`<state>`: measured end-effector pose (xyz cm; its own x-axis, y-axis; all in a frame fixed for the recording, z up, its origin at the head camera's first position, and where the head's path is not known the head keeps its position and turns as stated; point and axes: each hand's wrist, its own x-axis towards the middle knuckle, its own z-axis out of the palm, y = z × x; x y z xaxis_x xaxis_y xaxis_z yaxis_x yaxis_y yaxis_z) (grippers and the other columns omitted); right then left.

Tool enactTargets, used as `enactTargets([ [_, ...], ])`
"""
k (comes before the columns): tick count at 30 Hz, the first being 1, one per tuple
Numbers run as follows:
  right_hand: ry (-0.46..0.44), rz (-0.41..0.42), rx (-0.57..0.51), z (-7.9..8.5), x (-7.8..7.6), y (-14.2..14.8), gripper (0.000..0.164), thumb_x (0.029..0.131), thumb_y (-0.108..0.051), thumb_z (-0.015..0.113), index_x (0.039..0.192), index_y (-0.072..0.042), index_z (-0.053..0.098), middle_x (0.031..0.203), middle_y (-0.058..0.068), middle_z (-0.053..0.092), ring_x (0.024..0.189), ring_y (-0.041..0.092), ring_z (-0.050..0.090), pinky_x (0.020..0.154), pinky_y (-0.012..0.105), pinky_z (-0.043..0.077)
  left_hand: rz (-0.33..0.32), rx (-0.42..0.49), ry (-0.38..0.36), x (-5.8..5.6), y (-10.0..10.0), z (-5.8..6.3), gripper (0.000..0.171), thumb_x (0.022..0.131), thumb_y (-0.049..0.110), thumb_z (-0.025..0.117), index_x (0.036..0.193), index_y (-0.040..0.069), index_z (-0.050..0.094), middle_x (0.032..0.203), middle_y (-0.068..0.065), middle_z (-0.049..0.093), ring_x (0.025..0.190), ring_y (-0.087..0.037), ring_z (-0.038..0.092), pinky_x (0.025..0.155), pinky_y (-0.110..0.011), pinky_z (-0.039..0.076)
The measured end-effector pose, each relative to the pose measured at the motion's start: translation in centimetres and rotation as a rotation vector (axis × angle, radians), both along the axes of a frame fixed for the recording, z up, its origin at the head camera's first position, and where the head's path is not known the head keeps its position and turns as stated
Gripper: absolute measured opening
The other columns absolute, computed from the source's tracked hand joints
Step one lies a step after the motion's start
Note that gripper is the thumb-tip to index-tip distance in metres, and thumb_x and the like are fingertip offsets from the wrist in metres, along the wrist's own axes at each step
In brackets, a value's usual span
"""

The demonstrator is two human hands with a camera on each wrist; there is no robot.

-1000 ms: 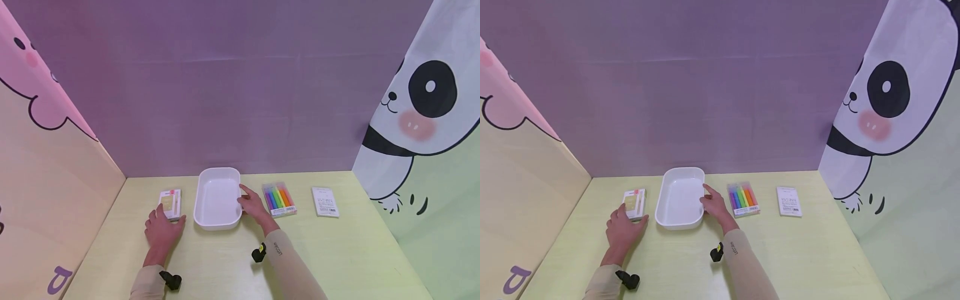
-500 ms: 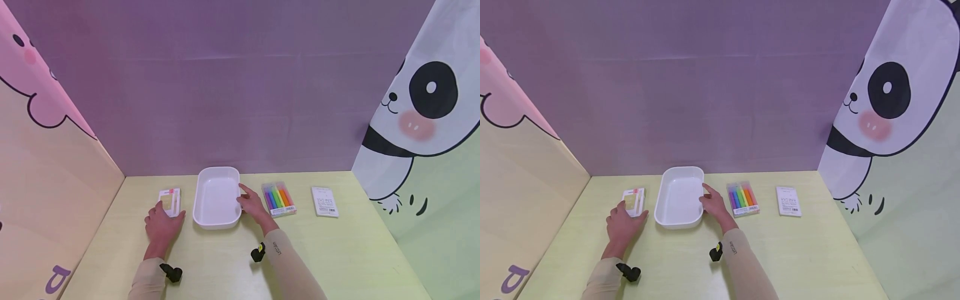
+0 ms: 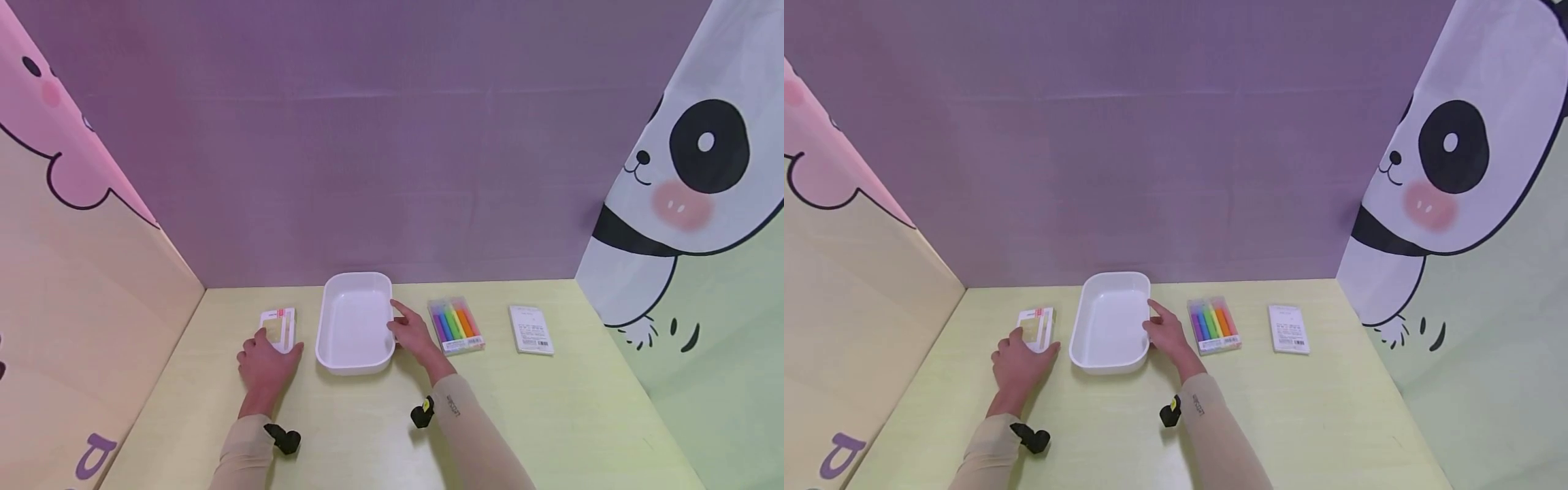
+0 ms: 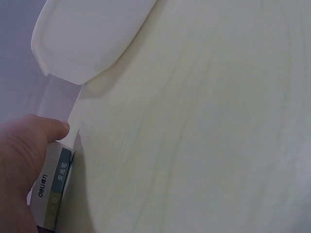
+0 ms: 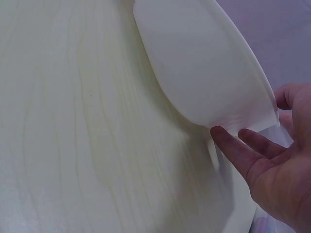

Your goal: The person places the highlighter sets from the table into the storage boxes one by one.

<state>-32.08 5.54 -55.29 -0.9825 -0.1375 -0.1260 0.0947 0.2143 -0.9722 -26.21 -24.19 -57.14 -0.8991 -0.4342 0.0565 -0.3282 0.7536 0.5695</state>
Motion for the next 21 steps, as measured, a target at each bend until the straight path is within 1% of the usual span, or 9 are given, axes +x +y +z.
enactTargets([
  [3,0.003,-0.004,0.004,0.03,-0.05,-0.01,0.056,0.093,-0.014,0.061,0.146,-0.023,0.046,0.115,0.017,0.061,0.095,0.024,0.062,0.069,0.035,0.056,0.006,0.001,-0.002,-0.04,0.02,-0.12,0.094,0.079,0.052,0.069,0.142,-0.006,0.032,0.127,-0.034,0.039,0.108,-0.051,0.037,0.088,-0.062,0.035],
  [14,-0.019,-0.01,0.003,-0.01,0.0,-0.05,0.055,0.094,-0.015,0.06,0.146,-0.025,0.046,0.118,0.016,0.06,0.097,0.025,0.061,0.069,0.036,0.056,0.003,-0.009,-0.001,-0.28,-0.07,-0.48,0.088,0.081,0.047,0.069,0.141,-0.006,0.034,0.127,-0.035,0.04,0.109,-0.051,0.037,0.089,-0.062,0.034],
  [18,-0.017,-0.007,-0.004,0.06,-0.03,-0.08,0.055,0.094,-0.015,0.059,0.146,-0.026,0.046,0.119,0.017,0.06,0.097,0.026,0.062,0.069,0.037,0.056,0.012,0.004,0.013,-0.29,-0.05,-0.26,0.083,0.08,0.042,0.068,0.14,-0.006,0.036,0.126,-0.034,0.041,0.109,-0.05,0.037,0.09,-0.062,0.033],
  [21,-0.02,-0.006,0.003,0.02,-0.07,-0.1,0.055,0.094,-0.015,0.06,0.146,-0.026,0.046,0.118,0.017,0.06,0.096,0.026,0.062,0.069,0.036,0.056,0.017,0.023,0.018,-0.25,-0.02,-0.22,0.081,0.08,0.04,0.069,0.14,-0.006,0.037,0.124,-0.034,0.041,0.107,-0.049,0.037,0.088,-0.061,0.034],
])
